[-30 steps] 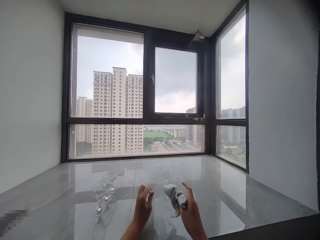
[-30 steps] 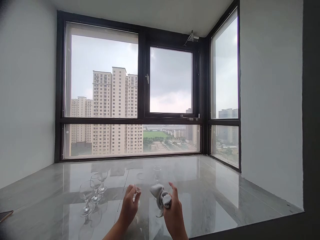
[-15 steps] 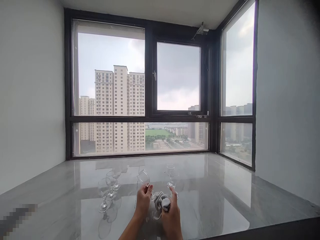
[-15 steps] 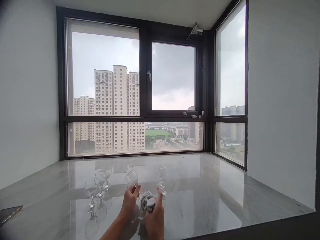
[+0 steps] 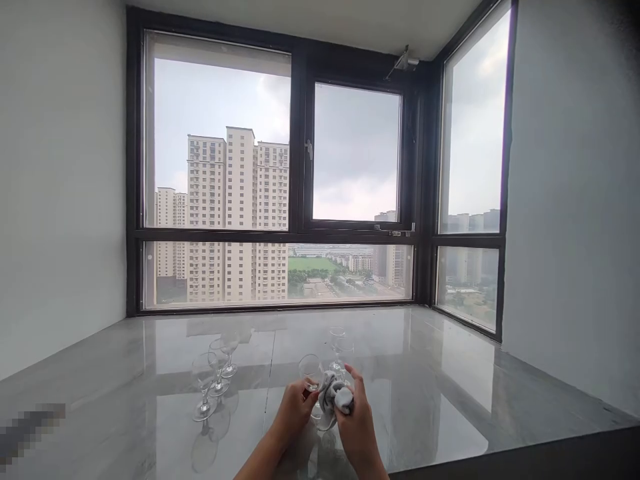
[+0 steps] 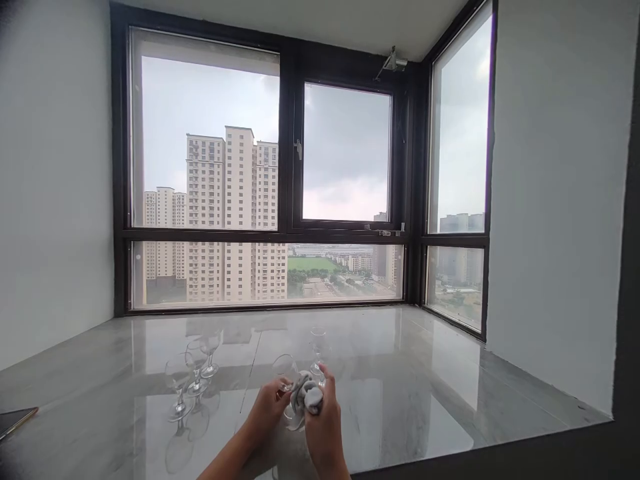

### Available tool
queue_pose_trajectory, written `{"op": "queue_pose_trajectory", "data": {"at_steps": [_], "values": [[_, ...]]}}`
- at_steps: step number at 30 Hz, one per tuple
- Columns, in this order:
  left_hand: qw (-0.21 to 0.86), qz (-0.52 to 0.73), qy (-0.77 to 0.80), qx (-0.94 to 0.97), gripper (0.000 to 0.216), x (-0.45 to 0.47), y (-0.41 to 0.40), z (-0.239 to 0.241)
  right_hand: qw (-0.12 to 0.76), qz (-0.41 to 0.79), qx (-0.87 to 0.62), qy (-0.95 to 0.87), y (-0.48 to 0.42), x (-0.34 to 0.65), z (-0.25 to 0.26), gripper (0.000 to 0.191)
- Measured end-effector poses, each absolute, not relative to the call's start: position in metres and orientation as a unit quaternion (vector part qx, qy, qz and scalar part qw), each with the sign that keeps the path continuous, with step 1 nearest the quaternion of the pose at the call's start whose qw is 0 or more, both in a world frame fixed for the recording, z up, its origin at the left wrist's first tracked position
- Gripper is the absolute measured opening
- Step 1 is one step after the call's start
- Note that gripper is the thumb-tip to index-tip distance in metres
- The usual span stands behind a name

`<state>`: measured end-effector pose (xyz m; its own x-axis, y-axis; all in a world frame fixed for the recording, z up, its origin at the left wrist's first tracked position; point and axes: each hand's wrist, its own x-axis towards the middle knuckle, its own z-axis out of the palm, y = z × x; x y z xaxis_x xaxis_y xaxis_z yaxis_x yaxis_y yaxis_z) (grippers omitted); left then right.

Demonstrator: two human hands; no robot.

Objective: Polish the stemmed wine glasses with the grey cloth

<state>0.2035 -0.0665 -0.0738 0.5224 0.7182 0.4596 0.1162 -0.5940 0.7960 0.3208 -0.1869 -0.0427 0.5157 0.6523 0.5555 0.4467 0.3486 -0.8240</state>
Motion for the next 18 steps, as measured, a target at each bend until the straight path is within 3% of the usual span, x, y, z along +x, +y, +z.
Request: {"op": "queue_pose_trajectory", "data": {"at_steps": [8, 11, 18], "values": [[0.366, 0.372, 0.285, 0.804, 0.022, 0.201, -0.075, -0.068, 0.596, -0.025, -0.723, -0.347, -0.207, 0.421, -0.06, 0.061], [0.373, 0.358, 0.281, 0.808, 0.02, 0.201, -0.079, -0.065, 0.558, 0.0, -0.778, -0.288, -0.208, 0.453, -0.071, 0.061], [0.372, 0.325, 0.287, 0.82, 0.016, 0.219, -0.081, -0.062, 0.569, 0.016, -0.77, -0.287, -0.204, 0.456, -0.079, 0.063]]}}
